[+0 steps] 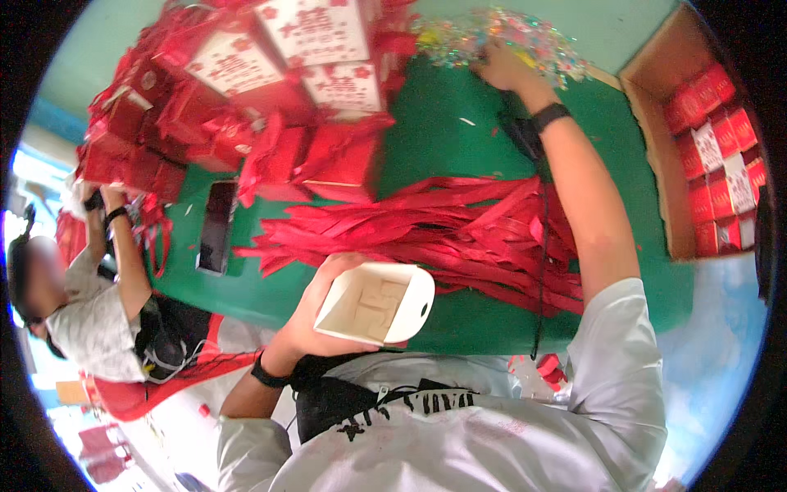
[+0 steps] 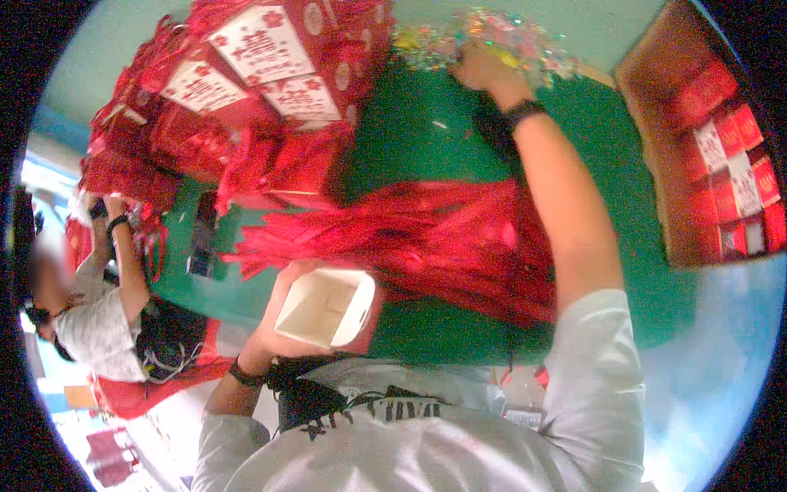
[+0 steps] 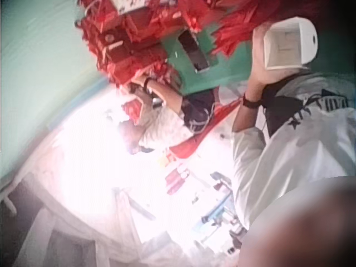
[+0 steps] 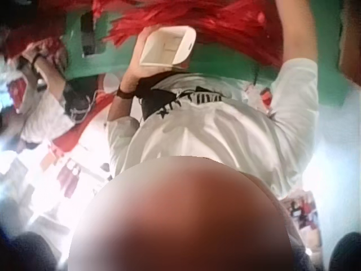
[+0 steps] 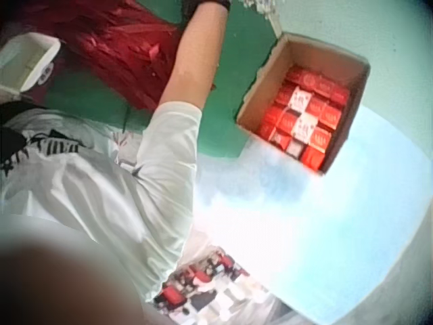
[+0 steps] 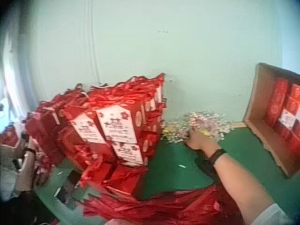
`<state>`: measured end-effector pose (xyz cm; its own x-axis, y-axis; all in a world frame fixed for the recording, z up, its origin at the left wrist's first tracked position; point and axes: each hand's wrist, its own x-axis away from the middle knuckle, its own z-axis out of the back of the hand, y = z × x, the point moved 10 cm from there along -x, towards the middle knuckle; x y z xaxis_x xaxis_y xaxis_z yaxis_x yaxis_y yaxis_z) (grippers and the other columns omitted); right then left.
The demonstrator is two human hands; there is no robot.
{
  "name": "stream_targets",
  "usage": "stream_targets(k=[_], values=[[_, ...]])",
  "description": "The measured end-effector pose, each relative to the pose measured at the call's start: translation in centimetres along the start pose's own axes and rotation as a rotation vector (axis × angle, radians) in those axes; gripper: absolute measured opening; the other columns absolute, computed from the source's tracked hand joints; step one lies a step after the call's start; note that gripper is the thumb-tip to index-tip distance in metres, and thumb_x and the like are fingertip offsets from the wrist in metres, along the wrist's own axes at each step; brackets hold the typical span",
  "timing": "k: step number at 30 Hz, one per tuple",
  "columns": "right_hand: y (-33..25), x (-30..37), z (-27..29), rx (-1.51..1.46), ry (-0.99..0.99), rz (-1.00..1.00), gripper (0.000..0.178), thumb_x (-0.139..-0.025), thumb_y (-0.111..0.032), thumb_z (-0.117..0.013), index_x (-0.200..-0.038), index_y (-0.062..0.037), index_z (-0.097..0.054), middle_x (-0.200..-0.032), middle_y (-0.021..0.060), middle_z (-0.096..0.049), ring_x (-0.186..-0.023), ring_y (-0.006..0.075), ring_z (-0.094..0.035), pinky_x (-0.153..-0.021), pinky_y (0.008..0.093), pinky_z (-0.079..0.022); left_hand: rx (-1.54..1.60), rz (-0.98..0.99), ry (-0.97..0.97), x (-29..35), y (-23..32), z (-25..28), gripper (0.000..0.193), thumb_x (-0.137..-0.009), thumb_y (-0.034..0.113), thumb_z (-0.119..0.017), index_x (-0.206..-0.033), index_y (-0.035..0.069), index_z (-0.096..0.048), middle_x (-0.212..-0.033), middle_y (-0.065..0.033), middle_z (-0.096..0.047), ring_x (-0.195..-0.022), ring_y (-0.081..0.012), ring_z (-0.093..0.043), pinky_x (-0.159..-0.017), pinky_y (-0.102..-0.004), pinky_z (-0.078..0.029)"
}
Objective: The person fills small red boxes with wrapped candies, closes the lids, and ties red ribbons around them. The person places the finished boxes into a cardboard box. The person repeats this process for multiple boxes.
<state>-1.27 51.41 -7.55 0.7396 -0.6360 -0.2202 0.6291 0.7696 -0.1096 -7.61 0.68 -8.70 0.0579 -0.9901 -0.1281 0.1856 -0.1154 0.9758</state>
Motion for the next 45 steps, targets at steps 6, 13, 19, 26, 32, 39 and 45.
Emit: stream_targets(k=[6, 13, 19, 26, 32, 39, 45], values=[[1.4, 0.2, -0.8, -0.138, 0.056, -0.011, 0.057, -0.096, -0.039, -0.072, -0.134, 0.0030, -0.064, -0.137, 0.0260, -0.062, -0.128, 0.0447, -0.060, -0.109, 0.0506, -0.051, -0.053, 0.010, 0.103, -0.3, 1.2, 2.2, 0.122, -0.061, 0.028, -0.106, -0.157, 0.000, -0.036, -0.140, -0.0180, -0.058, -0.131, -0.0308, -0.059, -0.113, -0.0430, -0.044], [1.2, 1.2, -0.3, -0.176, 0.083, -0.007, 0.059, -0.097, -0.041, -0.072, -0.135, 0.0039, -0.062, -0.141, 0.0254, -0.059, -0.124, 0.0460, -0.062, -0.106, 0.0503, -0.052, -0.384, 0.022, 0.084, 2.7, -3.0, 3.0, 0.120, -0.058, 0.039, -0.103, -0.154, 0.004, -0.040, -0.137, -0.0243, -0.064, -0.122, -0.0446, -0.064, -0.107, -0.0541, -0.048], [0.1, 2.5, 0.8, -0.201, 0.144, -0.013, 0.063, -0.096, -0.041, -0.074, -0.138, 0.0036, -0.062, -0.139, 0.0251, -0.057, -0.120, 0.0453, -0.064, -0.105, 0.0494, -0.053, -0.478, -0.138, 0.113, 1.1, 0.3, 2.8, 0.116, -0.060, 0.041, -0.101, -0.153, 0.008, -0.042, -0.134, -0.0270, -0.066, -0.117, -0.0466, -0.066, -0.100, -0.0554, -0.052], [-0.1, 2.4, 0.7, -0.252, 0.066, -0.083, 0.059, -0.098, -0.037, -0.071, -0.140, 0.0022, -0.060, -0.147, 0.0249, -0.053, -0.124, 0.0449, -0.063, -0.108, 0.0479, -0.052, -0.540, -0.146, 0.118, 0.0, 2.2, 3.1, 0.114, -0.060, 0.042, -0.102, -0.152, 0.008, -0.044, -0.135, -0.0270, -0.064, -0.116, -0.0442, -0.067, -0.099, -0.0542, -0.053], [0.0, 2.3, 0.3, -0.289, -0.036, -0.180, 0.058, -0.099, -0.035, -0.072, -0.144, -0.0020, -0.058, -0.152, 0.0231, -0.051, -0.128, 0.0443, -0.062, -0.111, 0.0462, -0.050, -0.488, -0.200, 0.072, -1.1, 3.5, 3.0, 0.108, -0.065, 0.040, -0.099, -0.150, 0.004, -0.044, -0.140, -0.0236, -0.062, -0.120, -0.0422, -0.064, -0.098, -0.0511, -0.051], [2.5, 1.4, -1.3, -0.072, 0.054, 0.071, 0.059, -0.104, -0.044, -0.064, -0.140, 0.0013, -0.059, -0.149, 0.0295, -0.052, -0.138, 0.0484, -0.054, -0.117, 0.0528, -0.046, -0.423, -0.264, -0.001, -1.7, 4.0, 2.7, 0.105, -0.066, 0.036, -0.097, -0.151, 0.002, -0.045, -0.144, -0.0215, -0.056, -0.119, -0.0405, -0.062, -0.096, -0.0507, -0.050], [0.2, 1.7, -0.5, -0.059, 0.051, 0.048, 0.047, -0.109, -0.036, -0.057, -0.139, -0.0001, -0.058, -0.144, 0.0319, -0.052, -0.130, 0.0527, -0.057, -0.110, 0.0563, -0.051, -0.388, -0.270, 0.023, -1.0, 4.3, 2.8, 0.104, -0.068, 0.034, -0.097, -0.152, 0.002, -0.044, -0.140, -0.0228, -0.057, -0.116, -0.0419, -0.063, -0.095, -0.0510, -0.051]])
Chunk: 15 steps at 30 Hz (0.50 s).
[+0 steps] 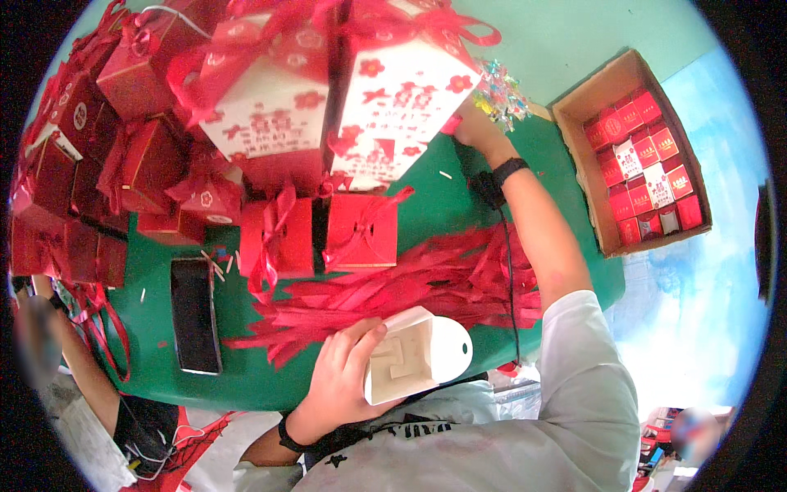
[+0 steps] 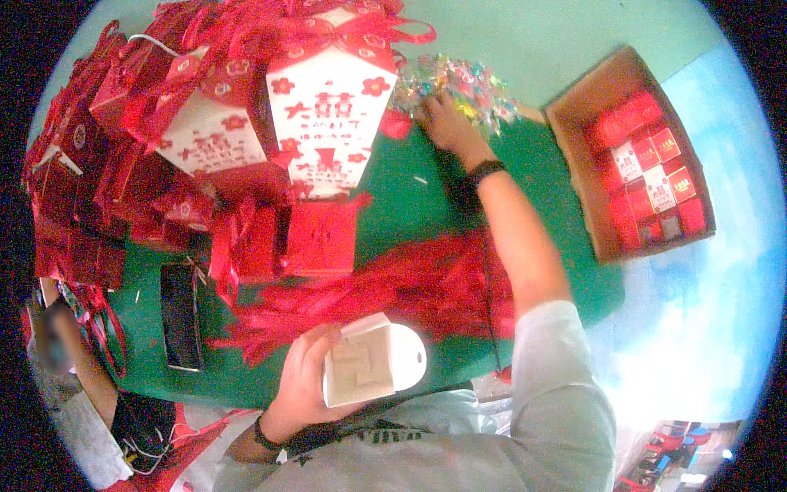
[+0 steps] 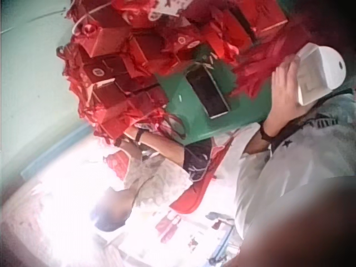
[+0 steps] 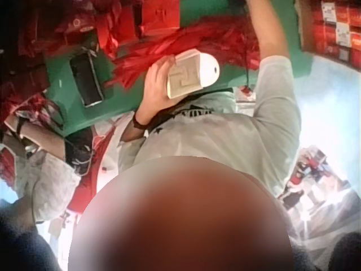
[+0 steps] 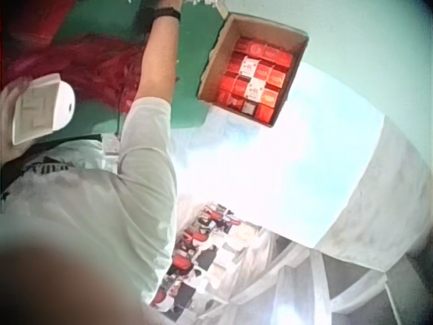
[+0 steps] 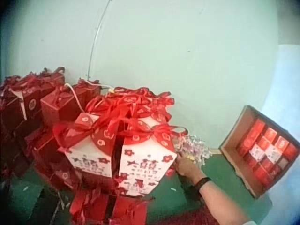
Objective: The person fills small red boxes with wrapped candies, closes the lids, and ties red ribbons around them. The person places the finished boxes into a cardboard box. The person repeats this process for multiple boxes.
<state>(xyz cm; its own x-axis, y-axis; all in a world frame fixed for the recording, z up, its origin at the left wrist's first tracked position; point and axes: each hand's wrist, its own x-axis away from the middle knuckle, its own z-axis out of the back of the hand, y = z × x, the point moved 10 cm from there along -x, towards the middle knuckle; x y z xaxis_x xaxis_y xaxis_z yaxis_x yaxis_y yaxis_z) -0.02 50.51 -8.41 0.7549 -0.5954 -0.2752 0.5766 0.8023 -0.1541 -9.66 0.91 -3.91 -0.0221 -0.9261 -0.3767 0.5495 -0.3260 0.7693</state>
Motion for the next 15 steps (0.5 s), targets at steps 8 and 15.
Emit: stream_targets(k=[8, 15], values=[[-2.3, -0.8, 0.4, 0.319, -0.158, -0.012, 0.039, -0.105, -0.020, -0.056, -0.136, 0.0030, -0.058, -0.138, 0.0313, -0.059, -0.121, 0.0501, -0.062, -0.102, 0.0554, -0.054, -0.109, -0.034, 0.127, -0.1, 1.2, 0.4, 0.101, -0.066, 0.033, -0.099, -0.147, 0.001, -0.048, -0.137, -0.0239, -0.062, -0.121, -0.0420, -0.064, -0.098, -0.0509, -0.054], [-2.1, 0.4, 4.8, 0.111, -0.049, -0.191, 0.045, -0.108, -0.031, -0.058, -0.138, 0.0015, -0.059, -0.135, 0.0278, -0.063, -0.124, 0.0471, -0.062, -0.102, 0.0538, -0.053, -0.172, 0.031, 0.181, 0.0, 1.6, 0.7, 0.098, -0.066, 0.036, -0.100, -0.143, -0.002, -0.052, -0.132, -0.0255, -0.064, -0.121, -0.0439, -0.066, -0.099, -0.0498, -0.055]])
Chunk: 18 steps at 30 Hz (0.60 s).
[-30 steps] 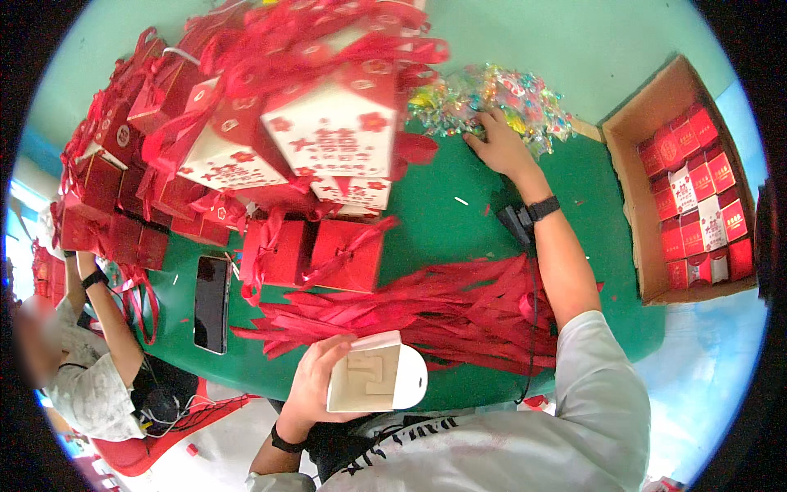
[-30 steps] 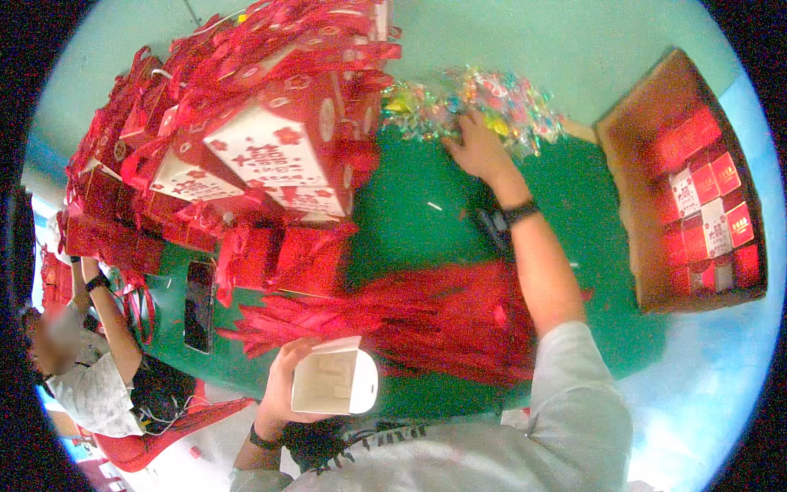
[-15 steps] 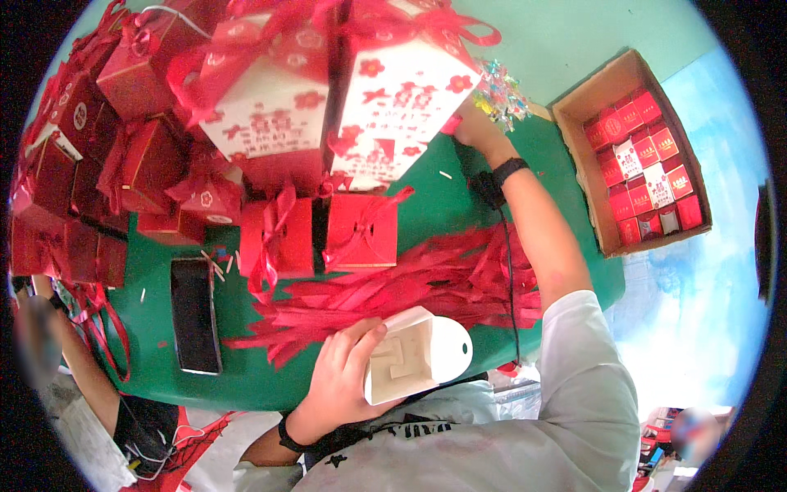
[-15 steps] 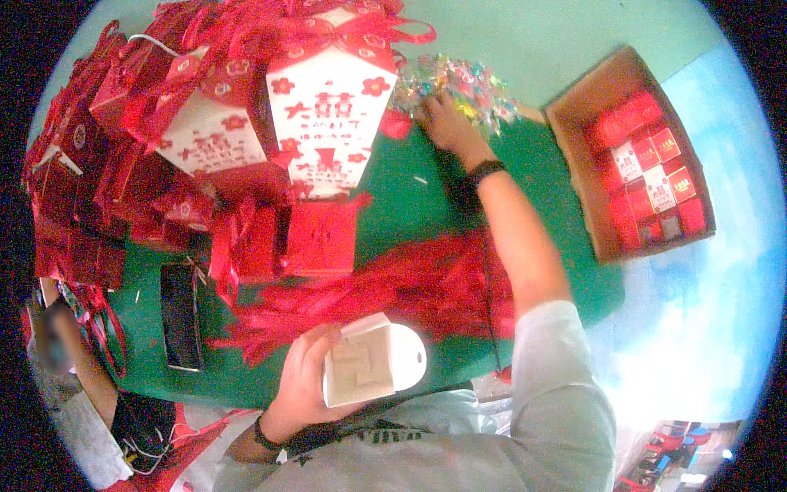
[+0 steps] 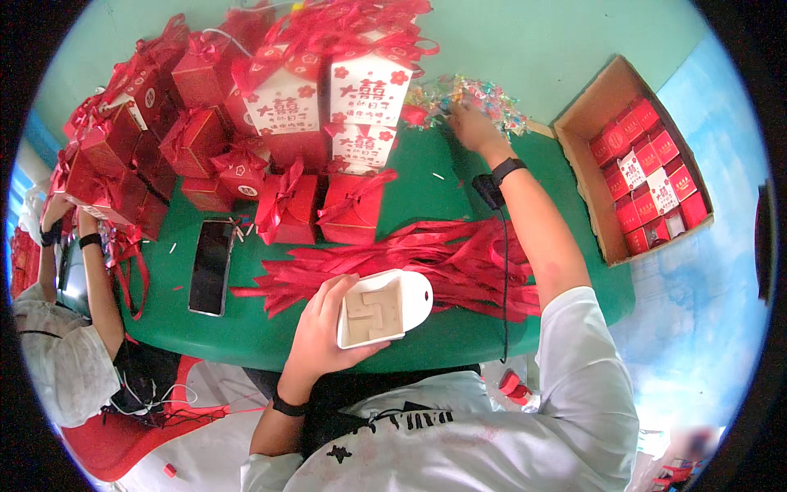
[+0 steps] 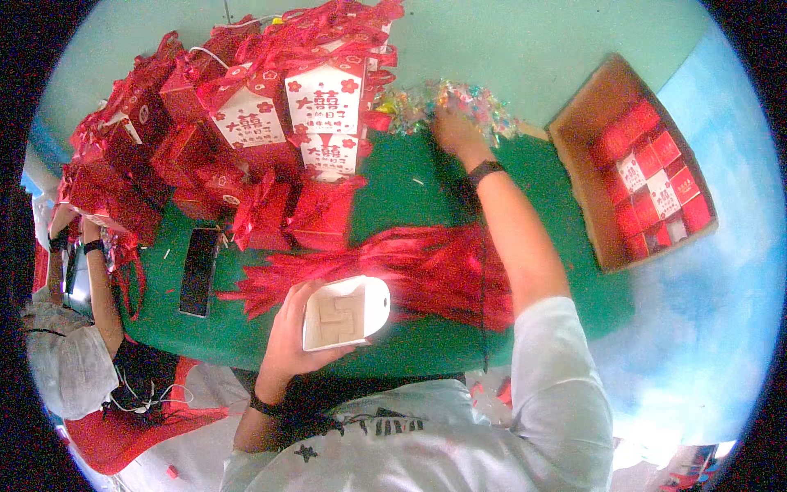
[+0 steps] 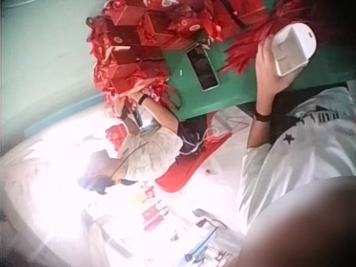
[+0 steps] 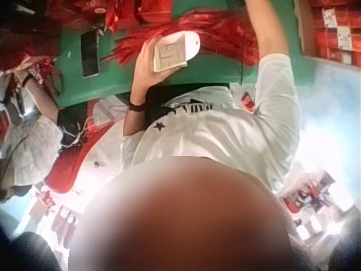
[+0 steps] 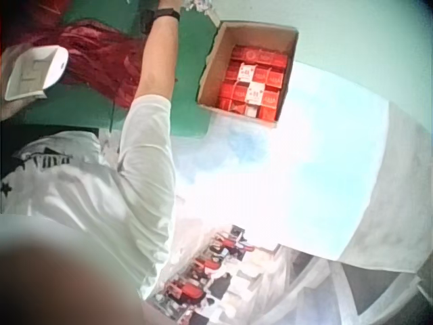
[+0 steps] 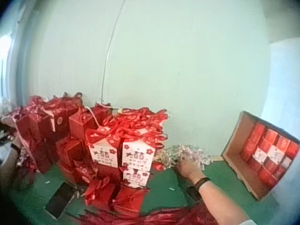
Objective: The person fills small red boxes with wrapped candies, closes the lids, and ties red ribbons around them. The person places the finished boxes into a cardboard box. The person repeats this process for multiple boxes.
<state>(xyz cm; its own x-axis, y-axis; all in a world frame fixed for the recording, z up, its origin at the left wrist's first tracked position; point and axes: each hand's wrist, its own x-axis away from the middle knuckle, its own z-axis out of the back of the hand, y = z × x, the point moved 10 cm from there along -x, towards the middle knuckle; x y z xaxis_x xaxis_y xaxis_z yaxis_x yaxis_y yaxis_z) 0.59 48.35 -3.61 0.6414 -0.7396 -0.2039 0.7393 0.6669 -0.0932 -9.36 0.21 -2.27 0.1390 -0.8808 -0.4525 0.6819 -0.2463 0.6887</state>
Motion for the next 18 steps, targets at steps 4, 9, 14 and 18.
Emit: stream_targets(k=[4, 9, 14, 18], values=[[1.1, 1.1, 2.8, -0.003, 0.062, 0.079, 0.045, -0.107, -0.034, -0.061, -0.137, -0.0020, -0.064, -0.137, 0.0256, -0.064, -0.125, 0.0449, -0.063, -0.104, 0.0520, -0.052, 0.042, 0.038, -0.009, 0.1, -0.5, -0.3, 0.100, -0.065, 0.037, -0.100, -0.144, -0.002, -0.052, -0.132, -0.0256, -0.063, -0.120, -0.0444, -0.066, -0.099, -0.0496, -0.055], [1.3, 4.4, 3.7, -0.028, -0.052, 0.035, 0.041, -0.105, -0.034, -0.065, -0.133, -0.0039, -0.068, -0.128, 0.0239, -0.070, -0.120, 0.0441, -0.066, -0.102, 0.0508, -0.053, 0.021, 0.070, 0.014, 0.5, -0.6, -0.4, 0.101, -0.064, 0.036, -0.100, -0.144, -0.001, -0.052, -0.133, -0.0247, -0.063, -0.120, -0.0442, -0.065, -0.100, -0.0495, -0.055], [5.5, 5.6, 2.5, -0.153, 0.088, 0.029, 0.034, -0.103, -0.030, -0.067, -0.119, -0.0004, -0.074, -0.110, 0.0205, -0.075, -0.106, 0.0377, -0.073, -0.092, 0.0458, -0.057, -0.002, 0.053, 0.015, 0.4, -0.3, -0.4, 0.101, -0.064, 0.035, -0.100, -0.144, -0.001, -0.052, -0.133, -0.0241, -0.063, -0.120, -0.0436, -0.065, -0.101, -0.0497, -0.054], [8.9, 6.2, 1.0, -0.345, 0.176, -0.140, 0.028, -0.104, -0.027, -0.066, -0.111, -0.0017, -0.077, -0.100, 0.0111, -0.075, -0.093, 0.0187, -0.072, -0.077, 0.0341, -0.056, 0.019, 0.073, 0.003, 0.6, -0.6, -0.6, 0.101, -0.063, 0.035, -0.100, -0.144, -0.001, -0.052, -0.132, -0.0239, -0.064, -0.120, -0.0437, -0.065, -0.101, -0.0497, -0.054]])
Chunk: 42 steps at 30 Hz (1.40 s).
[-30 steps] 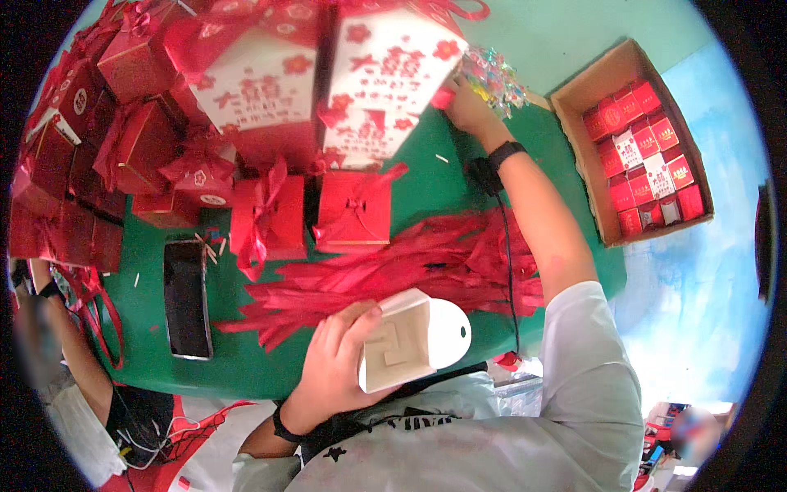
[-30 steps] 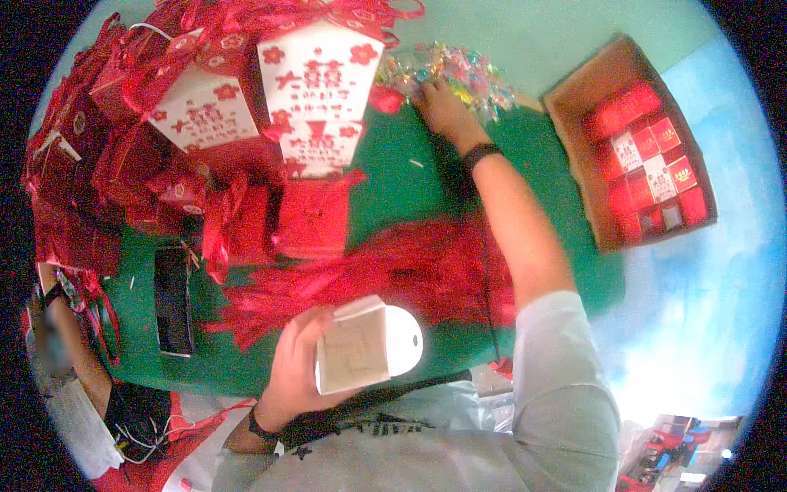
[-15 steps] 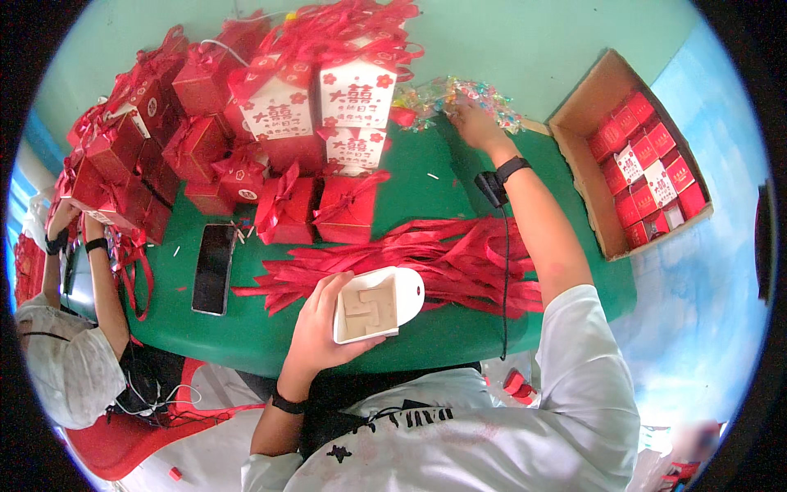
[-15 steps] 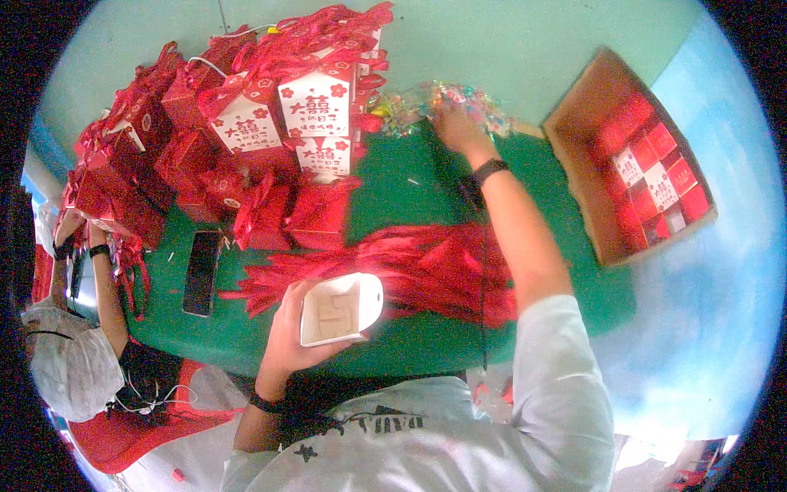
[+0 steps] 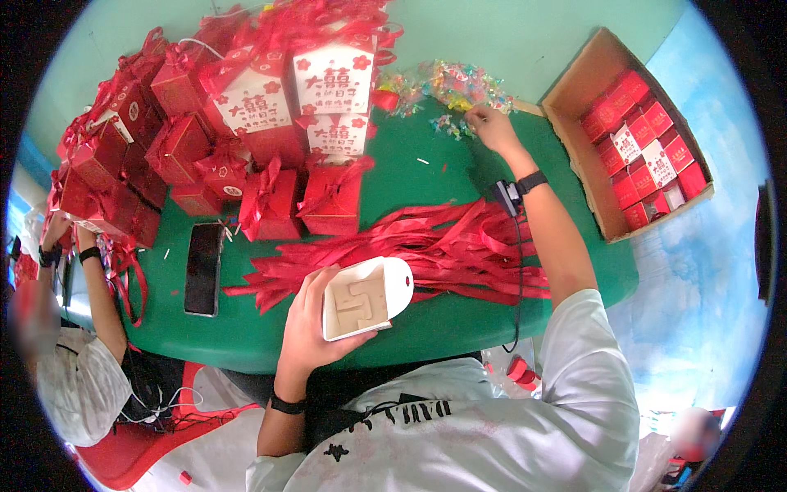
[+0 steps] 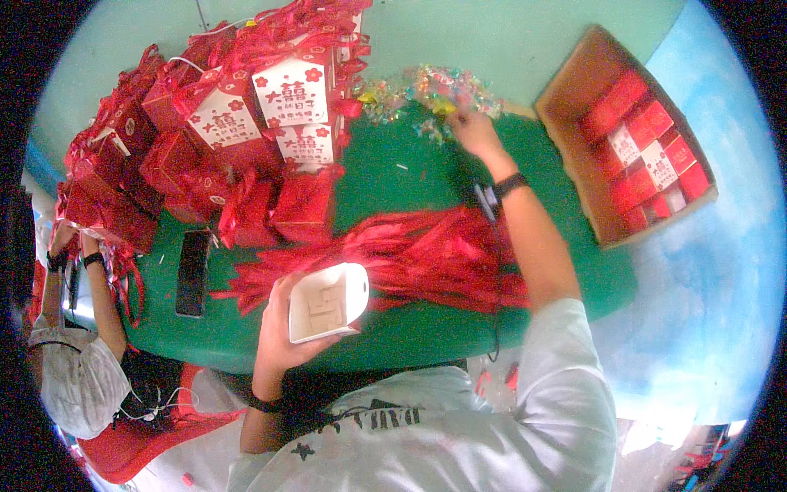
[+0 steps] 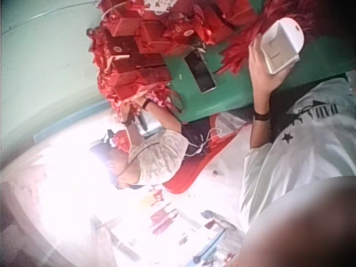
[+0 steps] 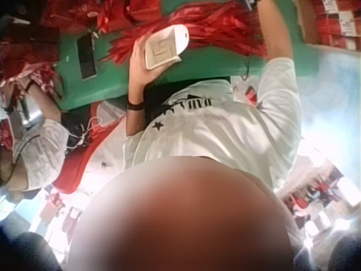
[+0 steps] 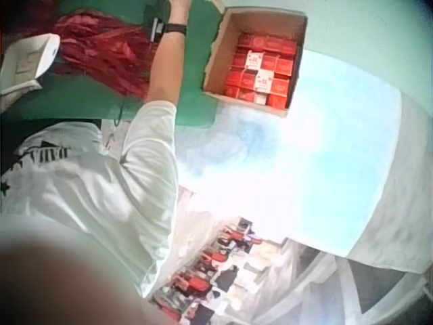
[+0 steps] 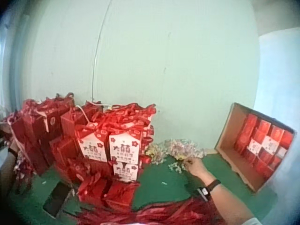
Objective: The person fills small red boxes with wrapped candies, closes the lids, and ties red ribbons around them. The person places the finished boxes into a cardboard box. The person repeats this process for multiple boxes.
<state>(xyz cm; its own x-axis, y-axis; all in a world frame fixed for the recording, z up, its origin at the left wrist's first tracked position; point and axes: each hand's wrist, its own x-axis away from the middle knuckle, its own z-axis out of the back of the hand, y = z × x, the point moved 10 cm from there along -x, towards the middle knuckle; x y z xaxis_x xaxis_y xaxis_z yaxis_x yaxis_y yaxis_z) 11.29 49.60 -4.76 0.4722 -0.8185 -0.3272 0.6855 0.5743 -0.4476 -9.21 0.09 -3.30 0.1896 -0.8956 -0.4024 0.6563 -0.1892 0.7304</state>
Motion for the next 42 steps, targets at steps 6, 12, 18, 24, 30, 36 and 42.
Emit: stream_targets(k=[6, 12, 18, 24, 30, 36, 42], values=[[1.5, 3.1, -2.3, -0.695, -0.202, -0.288, 0.033, -0.106, -0.038, -0.065, -0.103, -0.0072, -0.075, -0.083, 0.0011, -0.071, -0.074, 0.0136, -0.063, -0.067, 0.0316, -0.050, 0.026, 0.014, -0.011, 0.0, -0.5, -0.1, 0.101, -0.063, 0.035, -0.100, -0.144, -0.001, -0.052, -0.132, -0.0238, -0.064, -0.120, -0.0440, -0.065, -0.102, -0.0500, -0.053], [-2.4, 6.5, -2.4, -1.435, -0.110, -0.539, 0.022, -0.112, -0.030, -0.059, -0.108, -0.0084, -0.061, -0.091, 0.0006, -0.058, -0.062, 0.0050, -0.042, -0.048, 0.0199, -0.029, 0.037, 0.015, -0.014, 0.3, -0.9, -0.3, 0.103, -0.063, 0.033, -0.100, -0.146, -0.001, -0.050, -0.134, -0.0230, -0.063, -0.121, -0.0436, -0.064, -0.102, -0.0502, -0.053], [-10.0, 8.9, -1.4, -1.468, -0.362, -0.287, 0.025, -0.112, -0.032, -0.060, -0.104, -0.0083, -0.063, -0.090, 0.0004, -0.059, -0.058, 0.0031, -0.041, -0.047, 0.0202, -0.029, 0.032, 0.016, -0.027, 0.2, -0.9, -0.6, 0.105, -0.063, 0.031, -0.100, -0.148, 0.000, -0.047, -0.134, -0.0220, -0.063, -0.122, -0.0436, -0.063, -0.103, -0.0503, -0.052], [-26.2, 16.3, 3.1, -0.931, -0.516, 0.123, 0.017, -0.106, -0.024, -0.068, -0.108, -0.0068, -0.070, -0.087, -0.0020, -0.066, -0.069, 0.0038, -0.053, -0.060, 0.0223, -0.043, 0.125, 0.095, 0.017, 1.4, -3.0, -1.1, 0.106, -0.062, 0.030, -0.100, -0.149, 0.000, -0.047, -0.133, -0.0223, -0.063, -0.121, -0.0421, -0.065, -0.102, -0.0495, -0.053], [-33.2, 22.6, 3.1, -0.774, -0.330, 0.723, 0.023, -0.095, -0.023, -0.072, -0.111, -0.0066, -0.067, -0.104, 0.0130, -0.067, -0.097, 0.0373, -0.069, -0.086, 0.0454, -0.058, 0.130, 0.044, 0.007, 1.0, -3.1, -1.5, 0.116, -0.063, 0.029, -0.101, -0.154, -0.003, -0.037, -0.138, -0.0220, -0.062, -0.121, -0.0377, -0.069, -0.101, -0.0475, -0.055], [-33.7, 25.2, 1.7, -0.706, -0.494, 0.907, 0.027, -0.097, -0.023, -0.069, -0.119, -0.0079, -0.071, -0.110, 0.0138, -0.071, -0.101, 0.0358, -0.072, -0.087, 0.0461, -0.059, 0.185, 0.095, -0.013, 1.6, -4.2, -1.7, 0.119, -0.063, 0.028, -0.101, -0.156, -0.003, -0.034, -0.141, -0.0231, -0.061, -0.124, -0.0377, -0.068, -0.102, -0.0473, -0.055], [-29.9, 18.5, 2.8, -0.671, -0.408, 0.762, 0.020, -0.100, -0.024, -0.073, -0.110, -0.0064, -0.075, -0.112, 0.0099, -0.074, -0.097, 0.0258, -0.073, -0.086, 0.0386, -0.058, 0.089, 0.048, 0.016, 1.2, -3.4, -1.3, 0.113, -0.061, 0.030, -0.102, -0.152, -0.002, -0.041, -0.134, -0.0215, -0.063, -0.121, -0.0387, -0.068, -0.101, -0.0471, -0.055]])
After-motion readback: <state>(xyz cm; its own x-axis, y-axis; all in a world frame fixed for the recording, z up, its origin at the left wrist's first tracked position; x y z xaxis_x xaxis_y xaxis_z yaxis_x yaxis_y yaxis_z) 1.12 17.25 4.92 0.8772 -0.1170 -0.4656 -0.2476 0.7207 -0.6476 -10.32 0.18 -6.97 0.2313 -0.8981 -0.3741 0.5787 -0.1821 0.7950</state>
